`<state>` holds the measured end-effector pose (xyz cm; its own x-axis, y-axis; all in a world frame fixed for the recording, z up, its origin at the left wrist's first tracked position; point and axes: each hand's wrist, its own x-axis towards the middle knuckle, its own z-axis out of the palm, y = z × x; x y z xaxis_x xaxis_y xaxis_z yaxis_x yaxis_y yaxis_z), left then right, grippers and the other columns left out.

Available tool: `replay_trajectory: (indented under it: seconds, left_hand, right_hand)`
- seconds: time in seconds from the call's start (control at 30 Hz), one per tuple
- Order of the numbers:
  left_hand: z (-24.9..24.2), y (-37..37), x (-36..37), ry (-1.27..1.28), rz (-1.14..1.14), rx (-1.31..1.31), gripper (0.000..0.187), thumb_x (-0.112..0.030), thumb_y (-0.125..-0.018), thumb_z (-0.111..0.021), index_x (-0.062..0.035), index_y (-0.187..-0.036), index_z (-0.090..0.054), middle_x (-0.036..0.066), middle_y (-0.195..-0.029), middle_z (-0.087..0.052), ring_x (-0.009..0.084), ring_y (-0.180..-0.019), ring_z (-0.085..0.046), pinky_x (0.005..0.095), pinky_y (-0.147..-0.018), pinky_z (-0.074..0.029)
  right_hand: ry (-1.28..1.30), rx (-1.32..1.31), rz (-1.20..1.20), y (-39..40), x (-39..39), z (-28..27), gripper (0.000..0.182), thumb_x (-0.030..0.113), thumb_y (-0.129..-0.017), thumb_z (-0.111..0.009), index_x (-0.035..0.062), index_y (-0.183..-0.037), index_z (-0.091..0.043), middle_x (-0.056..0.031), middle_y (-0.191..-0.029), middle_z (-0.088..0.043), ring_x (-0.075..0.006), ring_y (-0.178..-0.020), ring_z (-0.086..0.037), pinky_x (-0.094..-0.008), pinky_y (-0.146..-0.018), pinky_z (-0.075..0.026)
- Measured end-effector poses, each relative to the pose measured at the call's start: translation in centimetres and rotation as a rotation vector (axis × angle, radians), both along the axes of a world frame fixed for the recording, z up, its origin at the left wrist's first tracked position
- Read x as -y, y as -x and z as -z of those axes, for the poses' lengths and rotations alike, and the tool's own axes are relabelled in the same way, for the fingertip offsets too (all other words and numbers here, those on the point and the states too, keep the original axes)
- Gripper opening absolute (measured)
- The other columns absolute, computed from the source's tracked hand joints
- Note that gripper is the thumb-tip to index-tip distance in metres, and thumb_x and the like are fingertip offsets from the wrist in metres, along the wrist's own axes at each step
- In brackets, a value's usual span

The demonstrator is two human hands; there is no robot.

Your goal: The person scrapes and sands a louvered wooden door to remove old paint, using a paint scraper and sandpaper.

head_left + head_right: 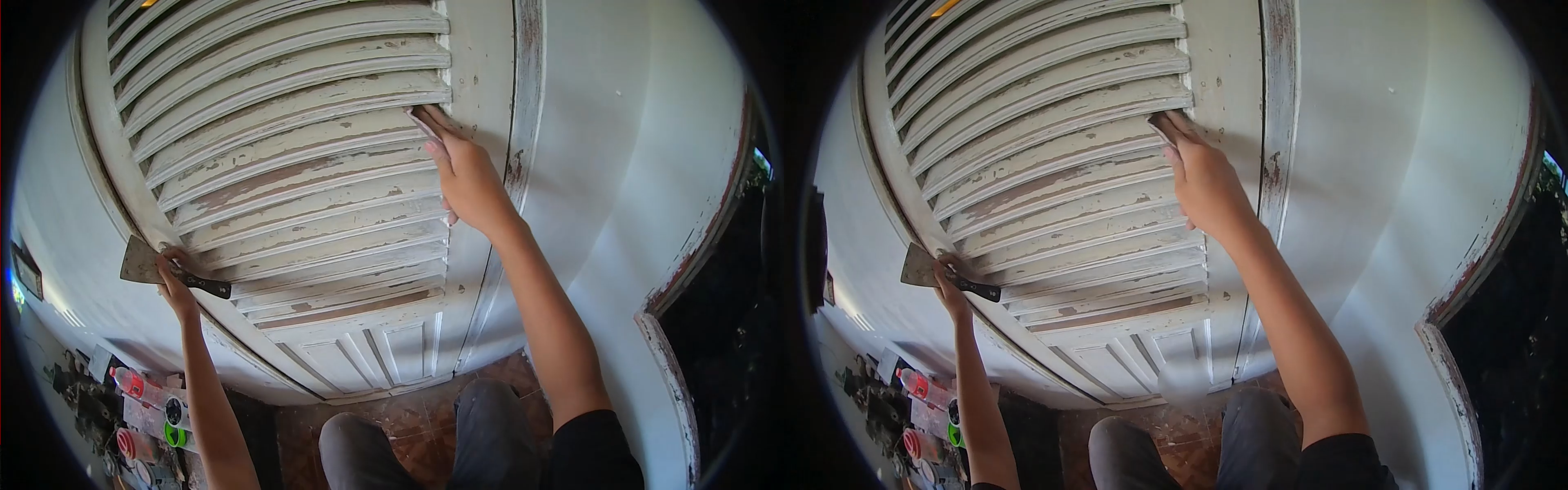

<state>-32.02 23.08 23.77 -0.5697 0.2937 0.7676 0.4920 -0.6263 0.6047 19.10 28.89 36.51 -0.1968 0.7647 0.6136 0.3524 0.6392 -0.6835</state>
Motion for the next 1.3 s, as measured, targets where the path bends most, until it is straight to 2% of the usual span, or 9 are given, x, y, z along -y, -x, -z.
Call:
replay_trajectory:
  seconds: [0.03,0.1,0.23,0.33,0.4,0.67,0.8,1.1,1.3]
  left_hand:
    - [-0.1,-0.3,0.0,-0.003,-0.023,-0.021,0.045,-0.033,-0.109,-0.039,-0.0021,-0.087,-0.062,0.004,-0.090,-0.063,0.0157,-0.089,-0.055,0.0299,-0.092,-0.041]
    - [-0.3,-0.6,0.1,-0.006,-0.056,-0.058,0.047,-0.033,-0.110,-0.037,-0.0017,-0.085,-0.062,0.004,-0.089,-0.063,0.0161,-0.088,-0.055,0.0303,-0.091,-0.041]
    - [-0.4,-1.0,-0.1,-0.028,-0.019,0.006,0.047,-0.034,-0.110,-0.037,-0.0020,-0.085,-0.062,0.004,-0.089,-0.063,0.0162,-0.088,-0.055,0.0306,-0.091,-0.041]
    - [-0.3,-0.4,0.1,-0.007,-0.039,-0.067,0.048,-0.034,-0.109,-0.036,-0.0022,-0.085,-0.062,0.004,-0.089,-0.063,0.0162,-0.088,-0.055,0.0309,-0.090,-0.041]
    - [-0.3,-0.4,0.0,0.011,-0.051,-0.074,0.048,-0.034,-0.109,-0.036,-0.0024,-0.083,-0.061,0.004,-0.088,-0.063,0.0161,-0.088,-0.055,0.0311,-0.090,-0.041]
    - [-0.4,-0.5,-0.1,-0.028,0.082,0.097,0.045,-0.033,-0.109,-0.038,-0.0020,-0.089,-0.062,0.004,-0.090,-0.062,0.0149,-0.088,-0.055,0.0294,-0.089,-0.042]
    - [-0.7,-0.8,-0.2,-0.056,0.022,0.096,0.043,-0.035,-0.109,-0.041,-0.0024,-0.091,-0.063,0.004,-0.090,-0.061,0.0146,-0.088,-0.055,0.0293,-0.089,-0.042]
    - [-0.8,-0.5,0.4,0.002,0.016,0.007,0.044,-0.038,-0.108,-0.041,-0.0041,-0.092,-0.064,0.003,-0.092,-0.061,0.0141,-0.090,-0.055,0.0292,-0.088,-0.042]
    - [-1.0,-0.7,0.9,0.073,0.047,0.046,0.043,-0.036,-0.109,-0.039,-0.0049,-0.093,-0.065,0.002,-0.093,-0.061,0.0135,-0.090,-0.055,0.0288,-0.088,-0.042]
  right_hand:
    - [-0.001,0.004,-0.003,-0.2,0.1,-0.3,0.044,0.019,-0.108,-0.043,0.0118,-0.151,-0.044,-0.0123,-0.096,-0.068,-0.0113,-0.045,-0.053,-0.0270,-0.037,-0.047]
    - [0.090,0.022,-0.014,-0.5,0.7,-1.2,0.040,0.013,-0.106,-0.045,0.0017,-0.145,-0.048,-0.0076,-0.148,-0.054,-0.0180,-0.047,-0.061,-0.0299,-0.038,-0.051]
    - [0.082,-0.149,-0.097,0.1,-0.9,0.4,0.038,0.011,-0.106,-0.044,0.0007,-0.142,-0.051,-0.0090,-0.148,-0.054,-0.0165,-0.046,-0.061,-0.0295,-0.038,-0.049]
    - [0.106,-0.330,-0.151,0.7,-1.3,1.1,0.037,0.010,-0.105,-0.045,0.0015,-0.140,-0.054,-0.0120,-0.140,-0.060,-0.0136,-0.045,-0.058,-0.0289,-0.037,-0.047]
    - [0.127,-0.493,-0.224,0.9,-0.8,1.0,0.038,0.016,-0.105,-0.051,0.0050,-0.142,-0.054,-0.0064,-0.109,-0.066,-0.0090,-0.045,-0.043,-0.0271,-0.037,-0.040]
    - [0.051,-0.300,-0.115,0.4,-1.0,1.0,0.039,0.019,-0.106,-0.050,0.0036,-0.141,-0.055,-0.0095,-0.111,-0.068,-0.0105,-0.046,-0.049,-0.0296,-0.040,-0.047]
    - [-0.034,-0.213,-0.075,-0.1,-1.2,0.7,0.039,0.019,-0.106,-0.048,0.0029,-0.141,-0.054,-0.0110,-0.097,-0.070,-0.0128,-0.042,-0.053,-0.0307,-0.039,-0.049]
    - [-0.069,-0.182,-0.008,0.0,-1.4,0.5,0.033,0.017,-0.107,-0.044,0.0043,-0.134,-0.060,-0.0142,-0.092,-0.072,-0.0176,-0.045,-0.062,-0.0314,-0.041,-0.052]
    - [-0.083,-0.052,0.018,-1.2,-1.4,1.1,0.034,0.015,-0.107,-0.044,0.0061,-0.135,-0.060,-0.0122,-0.084,-0.071,-0.0165,-0.041,-0.058,-0.0309,-0.040,-0.051]
